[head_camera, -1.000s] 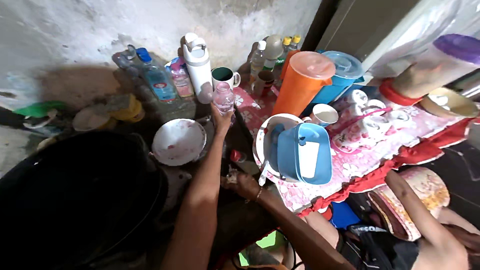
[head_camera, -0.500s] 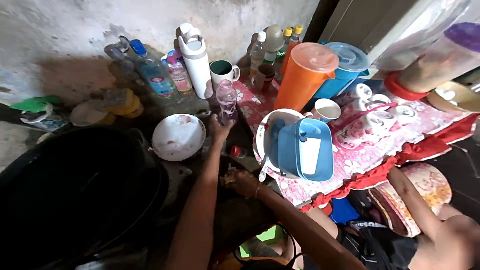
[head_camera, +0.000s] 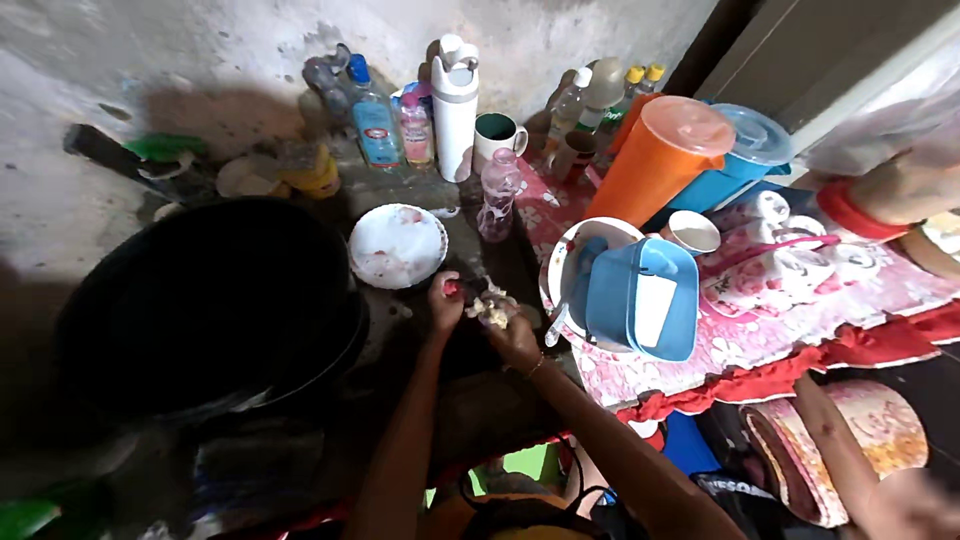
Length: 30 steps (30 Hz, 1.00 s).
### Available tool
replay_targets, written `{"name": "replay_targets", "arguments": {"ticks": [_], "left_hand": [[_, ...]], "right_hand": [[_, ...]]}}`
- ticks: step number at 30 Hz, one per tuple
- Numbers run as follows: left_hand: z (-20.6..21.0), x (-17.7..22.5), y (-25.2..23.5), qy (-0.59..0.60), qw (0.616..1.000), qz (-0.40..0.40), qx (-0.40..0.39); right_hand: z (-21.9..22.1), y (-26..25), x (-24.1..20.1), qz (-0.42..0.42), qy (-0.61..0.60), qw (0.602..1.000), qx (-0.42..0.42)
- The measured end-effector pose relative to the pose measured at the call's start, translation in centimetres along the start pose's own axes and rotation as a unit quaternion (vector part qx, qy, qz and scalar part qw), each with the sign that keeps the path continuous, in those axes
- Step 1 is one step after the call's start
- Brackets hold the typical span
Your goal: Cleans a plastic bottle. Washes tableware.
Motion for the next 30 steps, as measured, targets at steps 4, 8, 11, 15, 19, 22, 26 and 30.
{"name": "replay_targets", "arguments": {"ticks": [4,8,11,15,19,22,26,30], "left_hand": [[0.2,0.1,2.8,0.189,0.978,-0.091,-0.015],[0.7,-2.0,2.7,0.3,0.944,-0.134,0.022],[-0.9,-2.7,2.6,0.236,0.954,-0.158,0.093],[-3.2,-1.7,3.9,0.184,0.955,-0.222,0.075],[0.2,-2.9,3.2,0.429,0.859,-0.277,-0.027],[-0.5,-2.8,2.9,0.404,0.878,-0.258,-0.011],[-2.9,-2.5,3.3,0.3,0.911,-0.277,0.051],[-2.1,-3.3,2.3,0.34,0.908,-0.246,0.017]], "right_hand": [[2.1,-1.9,-1.3,-0.043,0.0,0.999,0.006],[3.4,-4.6,-1.1,0.155,0.086,0.979,-0.103],[5.7,-3.1,-3.3,0.057,0.185,0.973,-0.126],[7.6,-0.8,-5.7,-0.081,0.218,0.949,-0.214],[6.2,-4.3,-4.2,0.04,0.259,0.943,-0.204],[7.1,-4.0,-4.2,0.057,0.259,0.938,-0.222],[7.3,-0.4,-6.0,-0.015,0.272,0.929,-0.249],[4.7,-1.1,-6.6,0.011,0.239,0.931,-0.277]]}}
Point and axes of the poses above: each hand's wrist, its own y-axis away from the middle knuckle, its own z-axis out of the palm, x = y × z, the point moved 7 cm from there along -y, towards the middle knuckle, and after that the axes turned 12 degrees about -z, right-handed, at the moved point
